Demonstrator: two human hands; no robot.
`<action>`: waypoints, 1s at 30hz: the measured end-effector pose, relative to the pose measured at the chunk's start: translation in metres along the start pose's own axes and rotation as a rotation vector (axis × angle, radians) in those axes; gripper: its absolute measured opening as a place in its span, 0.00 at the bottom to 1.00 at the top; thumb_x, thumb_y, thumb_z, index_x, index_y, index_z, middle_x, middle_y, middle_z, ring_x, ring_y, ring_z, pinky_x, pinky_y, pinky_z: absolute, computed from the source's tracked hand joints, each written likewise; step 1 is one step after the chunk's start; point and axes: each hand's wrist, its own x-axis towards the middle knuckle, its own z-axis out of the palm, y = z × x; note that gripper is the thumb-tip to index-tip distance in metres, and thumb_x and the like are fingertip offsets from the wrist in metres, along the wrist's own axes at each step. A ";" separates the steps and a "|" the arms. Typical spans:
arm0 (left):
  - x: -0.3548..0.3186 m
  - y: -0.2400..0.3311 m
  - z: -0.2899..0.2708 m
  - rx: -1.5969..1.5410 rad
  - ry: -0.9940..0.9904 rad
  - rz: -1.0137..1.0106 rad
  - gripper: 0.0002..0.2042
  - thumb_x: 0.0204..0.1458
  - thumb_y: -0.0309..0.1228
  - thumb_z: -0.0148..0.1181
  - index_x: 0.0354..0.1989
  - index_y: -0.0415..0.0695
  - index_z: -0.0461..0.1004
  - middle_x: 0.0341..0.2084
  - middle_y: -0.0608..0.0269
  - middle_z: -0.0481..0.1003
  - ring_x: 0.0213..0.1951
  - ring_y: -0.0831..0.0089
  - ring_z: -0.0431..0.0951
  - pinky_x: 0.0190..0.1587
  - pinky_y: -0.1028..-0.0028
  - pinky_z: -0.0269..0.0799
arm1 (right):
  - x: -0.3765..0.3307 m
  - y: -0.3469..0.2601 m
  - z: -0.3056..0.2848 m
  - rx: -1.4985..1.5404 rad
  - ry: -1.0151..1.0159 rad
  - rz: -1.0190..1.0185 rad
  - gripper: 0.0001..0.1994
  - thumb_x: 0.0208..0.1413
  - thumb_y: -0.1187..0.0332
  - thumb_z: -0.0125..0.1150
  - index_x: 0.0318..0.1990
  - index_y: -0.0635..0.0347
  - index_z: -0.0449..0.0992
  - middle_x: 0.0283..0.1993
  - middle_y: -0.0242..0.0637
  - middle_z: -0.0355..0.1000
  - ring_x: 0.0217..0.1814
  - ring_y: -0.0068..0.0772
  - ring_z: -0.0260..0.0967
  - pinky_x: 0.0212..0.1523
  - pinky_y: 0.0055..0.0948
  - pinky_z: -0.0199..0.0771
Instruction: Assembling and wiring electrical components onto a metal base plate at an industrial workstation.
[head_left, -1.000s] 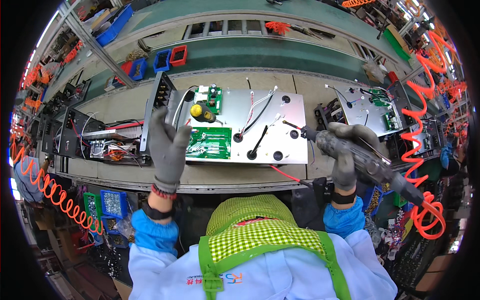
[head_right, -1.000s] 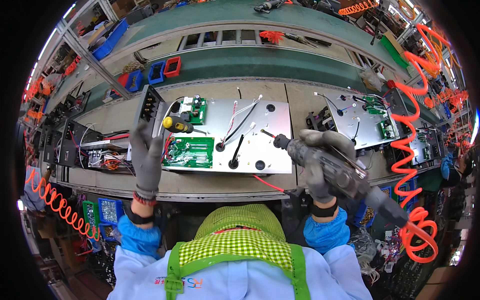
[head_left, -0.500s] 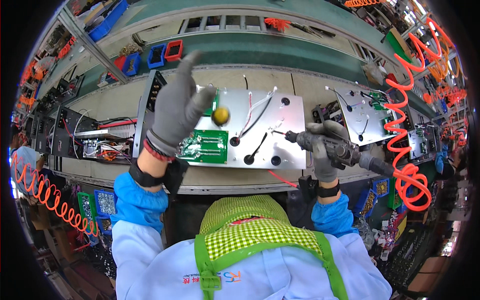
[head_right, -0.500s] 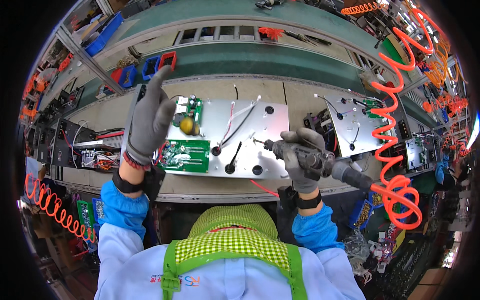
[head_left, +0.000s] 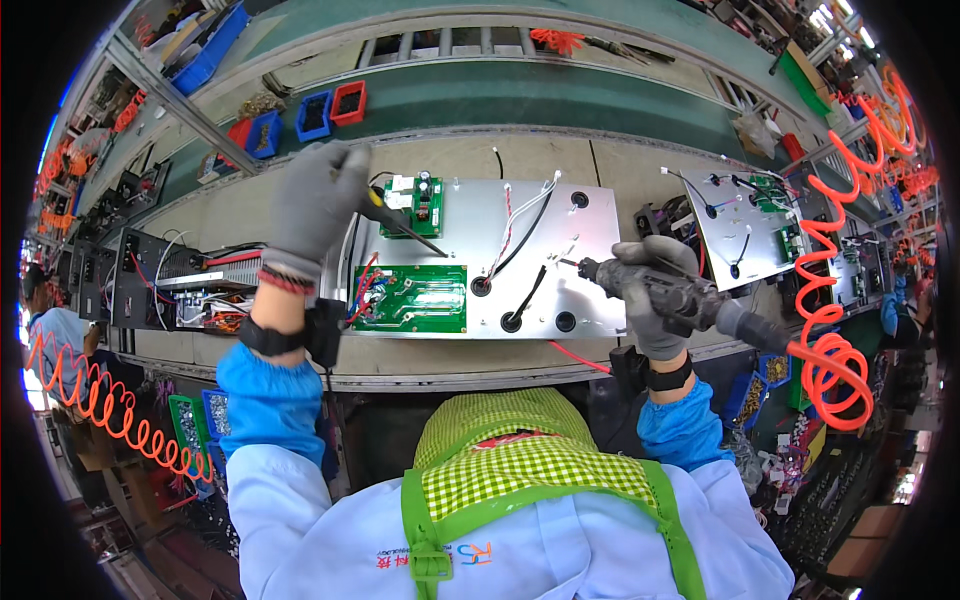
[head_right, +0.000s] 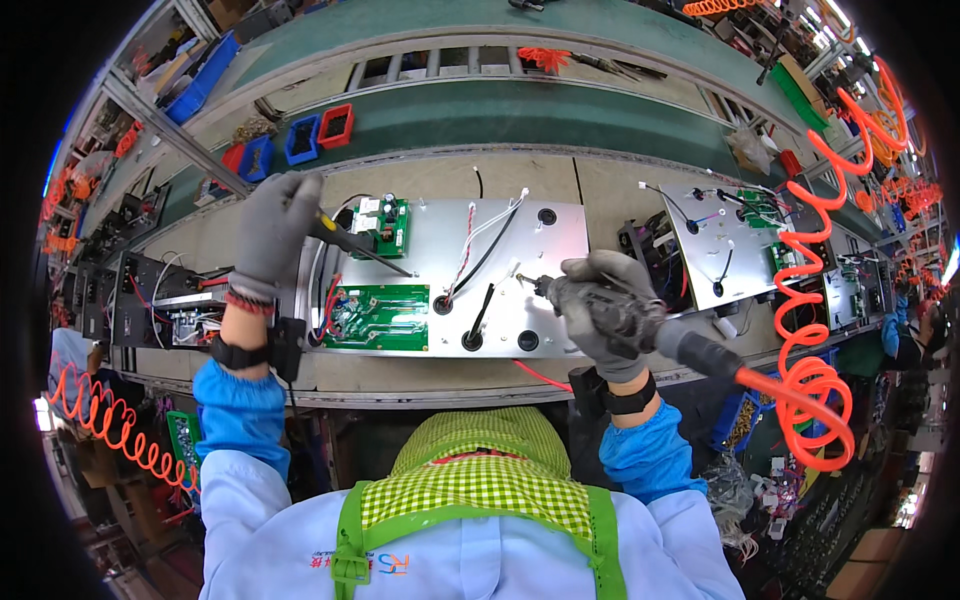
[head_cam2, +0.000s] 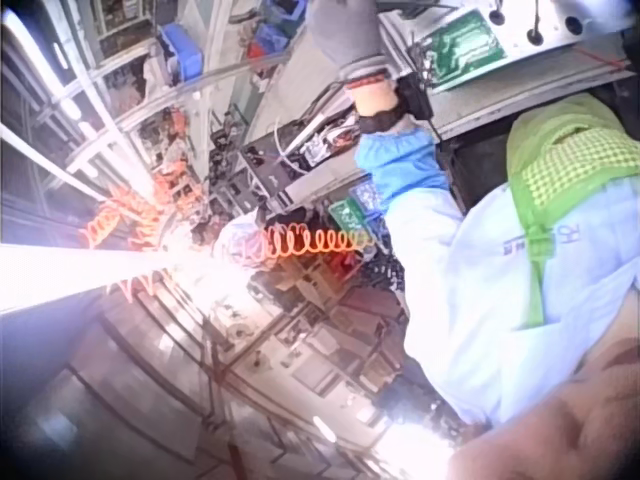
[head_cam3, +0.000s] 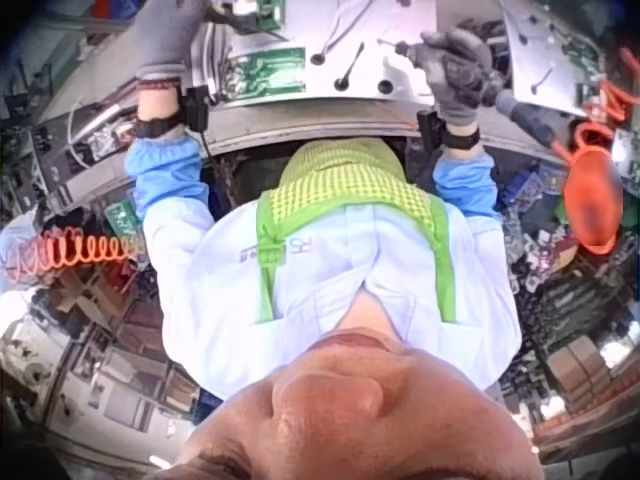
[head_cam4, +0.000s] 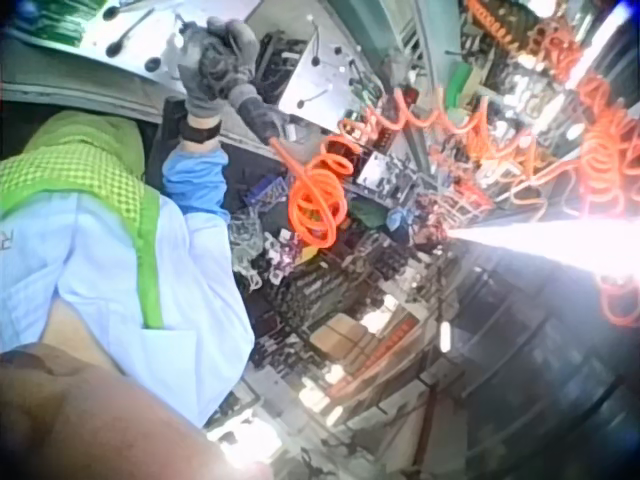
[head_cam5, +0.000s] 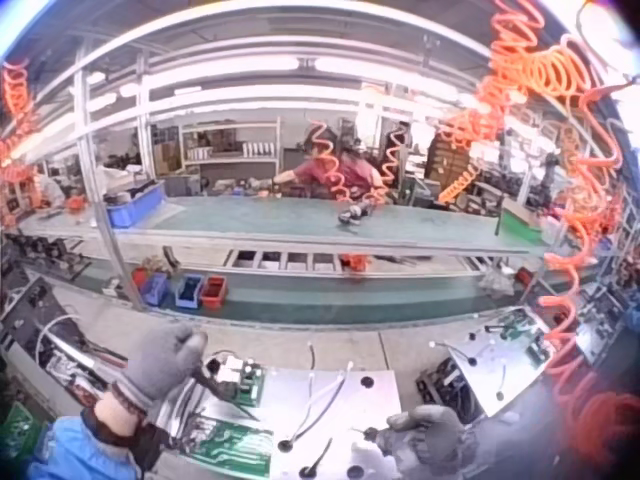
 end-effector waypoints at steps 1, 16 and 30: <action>0.007 -0.009 0.001 -0.018 0.014 0.056 0.18 0.56 0.43 0.51 0.26 0.40 0.77 0.21 0.50 0.73 0.27 0.51 0.75 0.33 0.60 0.68 | 0.001 -0.002 0.005 -0.048 -0.032 -0.025 0.23 0.46 0.77 0.65 0.52 0.61 0.65 0.40 0.41 0.75 0.44 0.32 0.75 0.47 0.34 0.78; -0.009 -0.011 -0.014 0.120 -0.157 -0.024 0.19 0.55 0.44 0.55 0.34 0.36 0.78 0.23 0.57 0.76 0.29 0.70 0.77 0.34 0.71 0.70 | 0.061 0.017 0.041 -0.147 -0.103 0.155 0.11 0.43 0.77 0.66 0.35 0.61 0.71 0.29 0.30 0.73 0.31 0.20 0.72 0.36 0.25 0.74; -0.104 0.012 -0.006 -0.107 0.285 0.216 0.14 0.41 0.37 0.72 0.29 0.41 0.78 0.22 0.55 0.75 0.25 0.63 0.76 0.30 0.67 0.71 | 0.056 0.023 0.028 0.035 -0.163 0.142 0.17 0.53 0.80 0.58 0.51 0.58 0.68 0.35 0.43 0.75 0.29 0.28 0.74 0.30 0.27 0.78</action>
